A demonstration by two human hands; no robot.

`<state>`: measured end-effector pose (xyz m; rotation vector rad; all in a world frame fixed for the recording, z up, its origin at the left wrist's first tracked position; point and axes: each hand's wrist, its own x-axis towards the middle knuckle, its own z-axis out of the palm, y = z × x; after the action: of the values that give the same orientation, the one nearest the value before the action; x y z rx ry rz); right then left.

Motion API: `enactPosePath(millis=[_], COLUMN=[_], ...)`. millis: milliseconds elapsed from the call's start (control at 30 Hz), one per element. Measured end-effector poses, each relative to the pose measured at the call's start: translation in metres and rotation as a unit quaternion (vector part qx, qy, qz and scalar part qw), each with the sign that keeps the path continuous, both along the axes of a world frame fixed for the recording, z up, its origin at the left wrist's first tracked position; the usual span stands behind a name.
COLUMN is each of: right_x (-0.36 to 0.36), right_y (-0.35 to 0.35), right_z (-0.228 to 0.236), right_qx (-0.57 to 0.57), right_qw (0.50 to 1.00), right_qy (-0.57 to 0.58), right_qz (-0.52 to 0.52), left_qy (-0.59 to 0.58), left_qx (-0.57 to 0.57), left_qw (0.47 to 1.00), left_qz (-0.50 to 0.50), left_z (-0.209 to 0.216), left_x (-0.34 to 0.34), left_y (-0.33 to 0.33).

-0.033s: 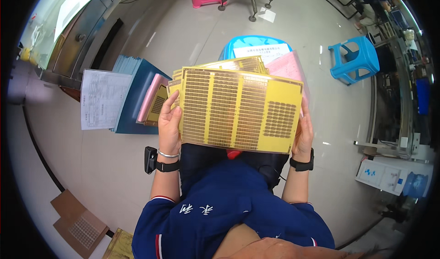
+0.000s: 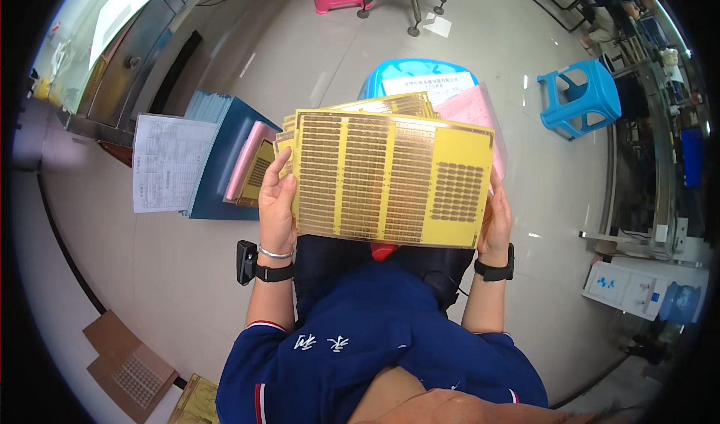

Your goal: Manually inspecting and sorting thin gold-colored metal sheets or lead frames at a workstation.

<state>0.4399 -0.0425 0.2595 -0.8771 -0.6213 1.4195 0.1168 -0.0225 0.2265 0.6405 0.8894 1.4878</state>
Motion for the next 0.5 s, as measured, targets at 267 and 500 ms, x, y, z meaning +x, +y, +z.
enactPosePath(millis=[267, 500], right_x=[0.004, 0.008], right_y=[-0.004, 0.003], right_z=[-0.01, -0.008], right_qx=[-0.002, 0.109], right_qw=[0.988, 0.96], right_qy=[-0.155, -0.255], right_qz=[0.03, -0.031], left_qy=[-0.021, 0.081], left_qx=[0.001, 0.076], left_qw=[0.999, 0.993], left_qz=[0.027, 0.035], left_z=[0.008, 0.008], left_x=[0.0, -0.017], left_y=[0.002, -0.002])
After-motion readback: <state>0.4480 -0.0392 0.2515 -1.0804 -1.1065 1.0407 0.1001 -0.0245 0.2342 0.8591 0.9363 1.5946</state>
